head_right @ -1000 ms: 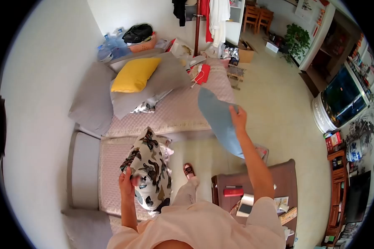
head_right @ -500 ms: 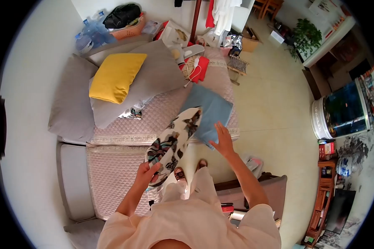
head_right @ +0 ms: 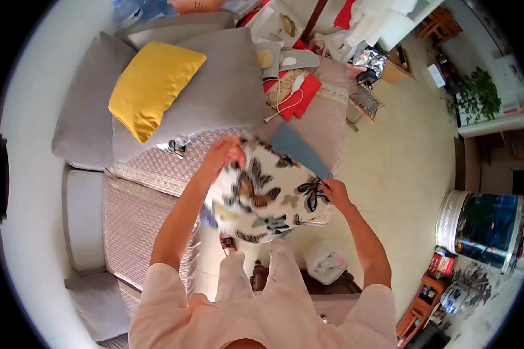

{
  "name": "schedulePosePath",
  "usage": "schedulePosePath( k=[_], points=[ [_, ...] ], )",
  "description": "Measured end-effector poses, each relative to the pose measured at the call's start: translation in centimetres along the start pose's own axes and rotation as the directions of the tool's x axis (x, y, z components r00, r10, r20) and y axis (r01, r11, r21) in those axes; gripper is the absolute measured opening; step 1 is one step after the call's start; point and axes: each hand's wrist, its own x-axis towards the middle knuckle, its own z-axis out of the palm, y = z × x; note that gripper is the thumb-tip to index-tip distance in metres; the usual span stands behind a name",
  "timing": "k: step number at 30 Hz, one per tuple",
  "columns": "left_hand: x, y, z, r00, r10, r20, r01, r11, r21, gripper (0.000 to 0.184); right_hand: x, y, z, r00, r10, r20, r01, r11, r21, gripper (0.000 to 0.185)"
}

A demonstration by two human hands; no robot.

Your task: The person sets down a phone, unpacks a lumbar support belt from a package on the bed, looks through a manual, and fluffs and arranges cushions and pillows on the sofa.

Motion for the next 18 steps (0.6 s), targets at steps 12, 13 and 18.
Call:
schedulePosePath(
  k=[12,13,18],
  points=[
    [-7.6,-34.6,-12.9,0.689,-0.078,-0.720,0.306,0.932,0.192,0.045,5.4,8.9,7.8,0.979,0.159,-0.126,-0.180,0.966,-0.185,0.048],
    [-6.8,-32.5,-9.3,0.687,-0.261,-0.678,0.364,0.931,0.010,0.048,5.9,8.9,7.9,0.976,0.202,-0.080,-0.214,0.957,-0.194,0.050],
    [-2.9,-41.1,-8.3,0.830,-0.041,-0.556,-0.031,0.992,-0.120,0.049,6.1,13.4,13.6,0.930,0.355,0.100,-0.350,0.934,-0.068,0.037]
  ],
)
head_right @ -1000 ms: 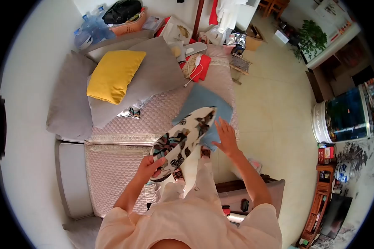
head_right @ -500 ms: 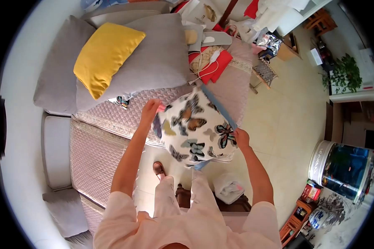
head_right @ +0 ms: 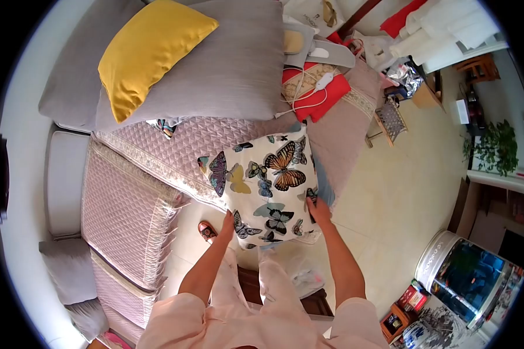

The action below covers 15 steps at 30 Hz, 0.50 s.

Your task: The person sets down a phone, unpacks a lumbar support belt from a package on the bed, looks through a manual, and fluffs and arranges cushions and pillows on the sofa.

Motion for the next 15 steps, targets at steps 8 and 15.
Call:
schedulePosePath(
  k=[8,15],
  points=[
    [1.3,6.4,7.4,0.862,-0.235,-0.450,0.209,0.972,-0.106,0.033,-5.5,-5.5,-0.6,0.957,-0.004,-0.290,0.095,0.949,0.300,0.021],
    [-0.6,16.8,6.3,0.874,0.318,-0.368,-0.121,0.875,0.469,0.022,-11.3,2.6,-4.2,0.939,0.294,-0.178,-0.189,0.875,0.446,0.030]
  ],
)
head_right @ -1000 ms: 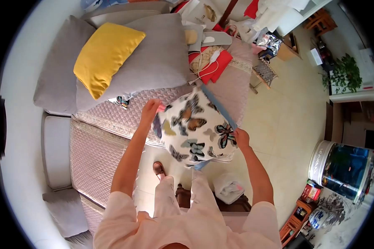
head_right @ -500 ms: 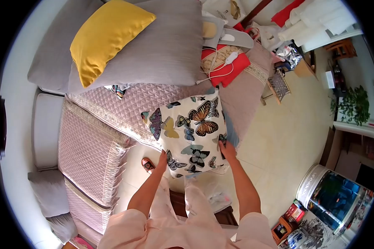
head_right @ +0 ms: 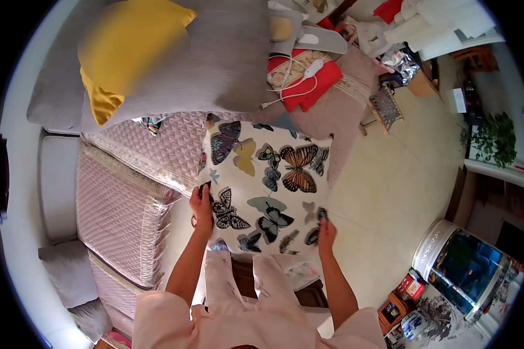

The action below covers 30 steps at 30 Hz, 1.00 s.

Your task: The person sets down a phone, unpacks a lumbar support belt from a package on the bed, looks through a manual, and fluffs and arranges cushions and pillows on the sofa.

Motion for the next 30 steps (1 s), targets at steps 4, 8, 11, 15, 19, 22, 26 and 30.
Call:
schedulePosePath(
  k=[4,8,11,15,19,22,26,30],
  points=[
    [6.8,-11.3,-2.1,0.945,0.278,0.173,-0.291,0.955,0.053,0.012,5.7,10.0,-2.4,0.819,-0.008,0.574,-0.159,0.958,0.240,0.026],
    [13.3,-11.1,-6.3,0.968,0.239,0.078,-0.248,0.960,0.132,0.031,15.5,-1.2,-7.8,0.944,-0.318,0.085,0.328,0.884,-0.333,0.039],
    [16.7,-10.9,-2.4,0.940,0.203,0.273,-0.201,0.979,-0.034,0.029,19.8,-6.3,-3.4,0.950,-0.311,0.008,0.311,0.949,-0.039,0.037],
    [5.3,-5.9,11.6,0.845,-0.018,0.535,0.168,0.958,-0.233,0.031,10.5,-6.2,11.8,0.926,0.168,0.338,-0.150,0.985,-0.080,0.027],
    [1.6,0.7,10.4,0.855,0.046,0.517,-0.103,0.991,0.083,0.029,4.6,-4.3,7.1,0.842,0.341,0.419,-0.415,0.905,0.097,0.025],
    [1.2,5.8,10.0,0.898,0.071,0.434,-0.080,0.997,0.004,0.025,0.8,-1.3,1.7,0.932,0.143,0.334,-0.294,0.836,0.463,0.023],
    [5.4,11.7,9.4,0.826,0.122,0.551,-0.230,0.965,0.130,0.018,-1.6,-3.6,-4.0,0.918,0.238,0.317,-0.377,0.773,0.511,0.026],
    [7.2,11.2,10.1,0.834,0.390,0.391,-0.461,0.881,0.103,0.020,0.9,3.8,-4.7,0.675,0.400,0.620,-0.594,0.793,0.137,0.028]
  ],
)
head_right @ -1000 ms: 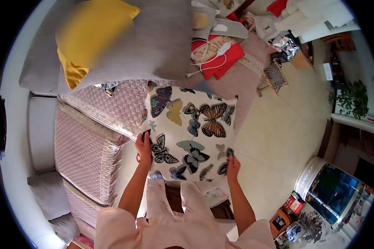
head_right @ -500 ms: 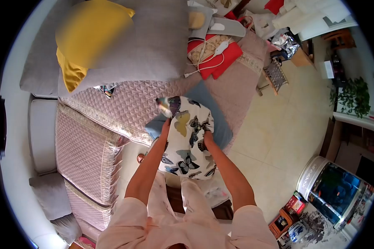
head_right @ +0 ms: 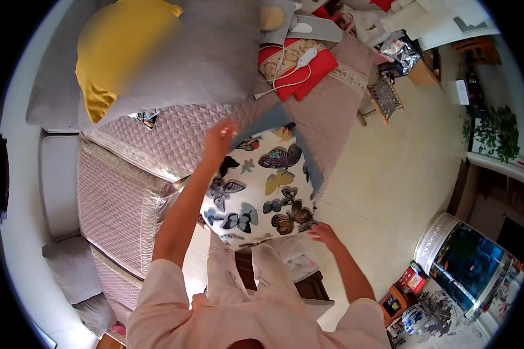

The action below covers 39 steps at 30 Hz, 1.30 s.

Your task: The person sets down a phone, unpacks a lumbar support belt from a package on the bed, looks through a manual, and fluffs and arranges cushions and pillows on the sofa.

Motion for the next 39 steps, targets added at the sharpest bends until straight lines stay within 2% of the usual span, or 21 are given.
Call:
schedulePosePath(
  k=[1,3,4,5,6,9,12,16,19,20,21,22,24,26,27,30,31,32,34,36,39],
  points=[
    [-0.1,-2.6,-0.7,0.990,0.025,-0.135,-0.042,0.991,-0.128,0.021,0.6,0.4,-3.5,0.993,0.030,0.115,-0.012,0.988,-0.156,0.026],
    [-3.4,-9.3,-5.4,0.931,-0.012,-0.364,0.043,0.996,0.076,0.026,7.7,5.3,-14.7,0.849,-0.528,-0.034,0.400,0.682,-0.612,0.022],
    [-5.8,-14.2,-8.0,0.866,-0.182,-0.465,0.156,0.983,-0.094,0.027,7.2,2.2,-16.7,0.803,-0.538,-0.258,0.281,0.723,-0.631,0.025],
    [-9.0,-16.0,-10.7,0.811,-0.249,-0.529,0.208,0.968,-0.137,0.029,7.7,0.2,-18.9,0.772,-0.543,-0.330,0.446,0.833,-0.327,0.028],
    [-13.0,-28.2,-13.3,0.708,-0.421,-0.567,0.283,0.905,-0.319,0.029,7.7,-2.2,-19.7,0.628,-0.666,-0.403,0.311,0.690,-0.654,0.032],
    [-21.1,-29.8,-11.9,0.574,-0.801,-0.170,0.790,0.596,-0.142,0.035,11.3,-5.0,-13.7,0.805,-0.525,-0.277,0.483,0.851,-0.209,0.038],
    [-23.2,-22.4,0.1,0.501,-0.827,0.254,0.725,0.241,-0.645,0.039,8.9,-3.4,9.3,0.850,-0.513,-0.121,0.482,0.850,-0.212,0.020],
    [-21.5,-6.3,1.5,0.409,-0.774,0.483,0.481,-0.267,-0.835,0.044,2.0,-4.8,16.7,0.890,-0.456,-0.006,0.449,0.879,-0.159,0.012],
    [-20.2,-13.4,3.7,0.625,-0.703,0.340,0.455,-0.027,-0.890,0.038,-1.7,-4.8,15.4,0.878,-0.476,-0.053,0.450,0.857,-0.250,0.012],
    [-18.6,-12.8,3.4,0.762,-0.630,0.148,0.474,0.389,-0.790,0.034,-3.1,-4.9,14.9,0.870,-0.487,-0.078,0.450,0.848,-0.279,0.013],
    [-17.0,-11.9,2.9,0.853,-0.518,-0.054,0.411,0.733,-0.542,0.031,-1.2,-1.6,12.1,0.744,-0.665,-0.066,0.588,0.699,-0.408,0.011],
    [-12.7,-5.1,0.1,0.961,-0.189,-0.201,0.216,0.969,0.121,0.028,-3.2,-2.8,12.7,0.757,-0.588,-0.286,0.638,0.759,0.130,0.009],
    [-6.4,-0.4,-2.8,0.891,-0.367,-0.268,0.304,0.920,-0.249,0.028,-6.4,-3.9,9.5,0.825,-0.472,-0.310,0.529,0.839,0.129,0.018],
    [-2.1,-1.8,-2.8,0.944,-0.217,-0.249,0.146,0.951,-0.273,0.028,-4.7,0.9,6.3,0.929,-0.327,-0.173,0.326,0.945,-0.033,0.024],
    [-1.0,-1.6,-3.6,0.978,-0.207,-0.036,0.208,0.976,0.061,0.021,-4.0,2.5,4.8,0.965,-0.236,-0.113,0.223,0.968,-0.119,0.027],
    [-0.5,-12.1,-5.1,0.993,-0.081,-0.088,0.037,0.909,-0.415,0.022,-3.0,0.1,-1.0,0.991,-0.068,0.112,0.093,0.967,-0.238,0.034],
    [-1.2,-17.7,-8.2,0.990,-0.038,-0.137,0.001,0.966,-0.258,0.029,1.0,2.7,-7.4,0.985,-0.170,-0.028,0.150,0.929,-0.339,0.037],
    [-2.5,-19.5,-12.3,0.966,-0.206,-0.159,0.214,0.976,0.034,0.032,3.7,2.5,-13.4,0.961,-0.187,-0.205,0.123,0.950,-0.287,0.033],
    [-7.9,-22.6,-17.9,0.881,-0.339,-0.330,0.357,0.934,-0.008,0.029,10.2,2.7,-25.8,0.860,-0.304,-0.411,0.235,0.949,-0.210,0.054],
    [-11.8,-23.2,-20.6,0.702,-0.658,-0.272,0.610,0.753,-0.248,0.038,4.8,-8.9,-19.6,0.741,-0.328,-0.586,0.248,0.945,-0.215,0.048],
    [-17.3,-24.6,-9.4,0.506,-0.854,0.121,0.771,0.384,-0.508,0.045,11.2,-8.0,-11.9,0.859,-0.494,-0.135,0.493,0.869,-0.047,0.056]
  ],
)
